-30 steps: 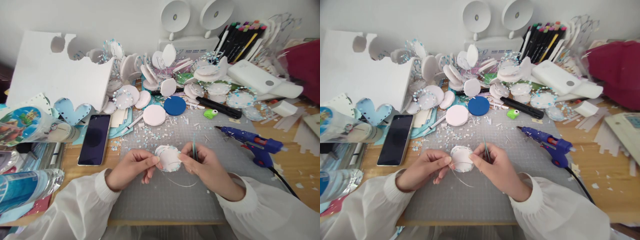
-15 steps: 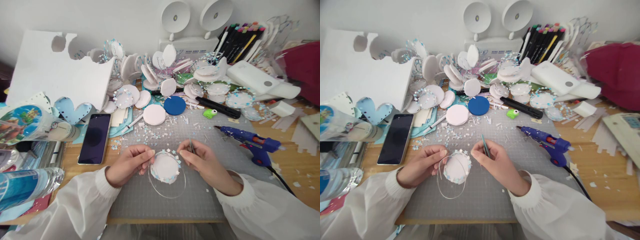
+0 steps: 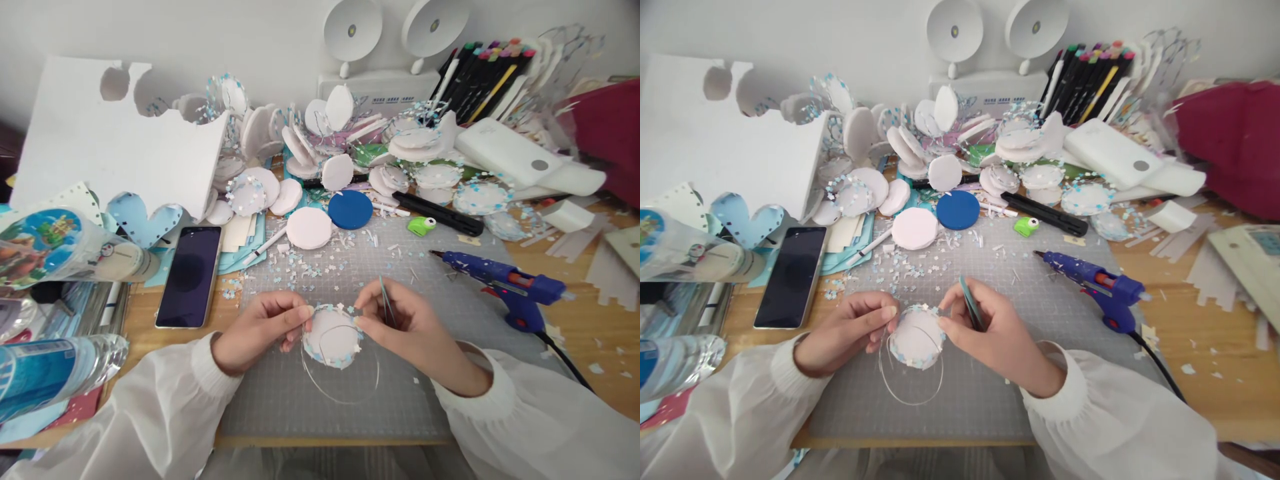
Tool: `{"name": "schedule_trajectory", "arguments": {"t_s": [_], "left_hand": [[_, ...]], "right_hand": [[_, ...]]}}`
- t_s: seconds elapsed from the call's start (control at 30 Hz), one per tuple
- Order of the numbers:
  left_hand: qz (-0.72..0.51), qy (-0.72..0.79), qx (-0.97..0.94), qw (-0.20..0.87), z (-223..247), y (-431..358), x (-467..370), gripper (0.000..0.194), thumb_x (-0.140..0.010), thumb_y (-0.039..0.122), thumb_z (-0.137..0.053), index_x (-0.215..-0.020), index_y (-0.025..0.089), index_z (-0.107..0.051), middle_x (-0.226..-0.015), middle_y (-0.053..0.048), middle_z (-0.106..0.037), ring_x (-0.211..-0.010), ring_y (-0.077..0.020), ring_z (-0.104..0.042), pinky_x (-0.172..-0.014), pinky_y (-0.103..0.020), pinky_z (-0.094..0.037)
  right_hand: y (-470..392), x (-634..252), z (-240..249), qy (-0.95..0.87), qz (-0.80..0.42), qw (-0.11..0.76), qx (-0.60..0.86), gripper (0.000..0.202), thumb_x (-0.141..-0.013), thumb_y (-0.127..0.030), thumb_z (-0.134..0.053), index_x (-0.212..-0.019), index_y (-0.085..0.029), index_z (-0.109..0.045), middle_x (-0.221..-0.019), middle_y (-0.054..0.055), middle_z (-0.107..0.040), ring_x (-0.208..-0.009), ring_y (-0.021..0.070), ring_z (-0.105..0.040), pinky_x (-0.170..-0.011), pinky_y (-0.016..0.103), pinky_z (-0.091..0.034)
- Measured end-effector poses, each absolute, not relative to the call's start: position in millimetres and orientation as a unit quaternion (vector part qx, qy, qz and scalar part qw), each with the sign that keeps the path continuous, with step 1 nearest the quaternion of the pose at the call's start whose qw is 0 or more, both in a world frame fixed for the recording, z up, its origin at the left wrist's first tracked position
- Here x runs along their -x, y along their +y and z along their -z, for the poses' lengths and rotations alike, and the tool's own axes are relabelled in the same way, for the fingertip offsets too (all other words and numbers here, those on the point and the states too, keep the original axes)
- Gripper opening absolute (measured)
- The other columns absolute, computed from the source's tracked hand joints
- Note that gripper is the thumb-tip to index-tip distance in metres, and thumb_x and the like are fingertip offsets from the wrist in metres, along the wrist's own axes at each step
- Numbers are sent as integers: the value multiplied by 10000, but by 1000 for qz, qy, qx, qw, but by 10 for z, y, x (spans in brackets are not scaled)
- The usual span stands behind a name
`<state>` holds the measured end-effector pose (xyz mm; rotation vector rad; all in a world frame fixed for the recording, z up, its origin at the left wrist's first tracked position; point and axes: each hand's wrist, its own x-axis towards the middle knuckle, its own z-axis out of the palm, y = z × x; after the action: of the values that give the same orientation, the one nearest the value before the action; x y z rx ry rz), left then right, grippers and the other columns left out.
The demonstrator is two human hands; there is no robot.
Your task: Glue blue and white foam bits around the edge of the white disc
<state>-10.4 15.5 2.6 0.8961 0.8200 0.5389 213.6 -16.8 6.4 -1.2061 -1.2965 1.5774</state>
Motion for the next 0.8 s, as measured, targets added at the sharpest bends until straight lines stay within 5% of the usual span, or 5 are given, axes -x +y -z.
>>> {"name": "schedule_trajectory", "arguments": {"t_s": [0.47, 0.8], "left_hand": [[-257, 379, -459, 761, 16, 136, 122, 280, -838, 366, -638, -707, 118, -646, -534, 35, -476, -477, -42, -409, -460, -163, -338], [-203, 367, -459, 783, -75, 157, 128, 217, -822, 322, -654, -856, 111, -696, -497, 55, -423, -410, -24, -266, -373, -171, -147]], "right_hand": [[-157, -2111, -35, -519, -589, 351, 511, 143, -820, -311, -624, -818, -212, -521, -639, -57, -461, -559, 75, -414, -514, 206, -336], [-139, -2139, -35, -565, -569, 295, 520, 241, -822, -366, -603, -680, -178, -553, -599, -36, -490, -551, 84, -390, -513, 232, -298]]}}
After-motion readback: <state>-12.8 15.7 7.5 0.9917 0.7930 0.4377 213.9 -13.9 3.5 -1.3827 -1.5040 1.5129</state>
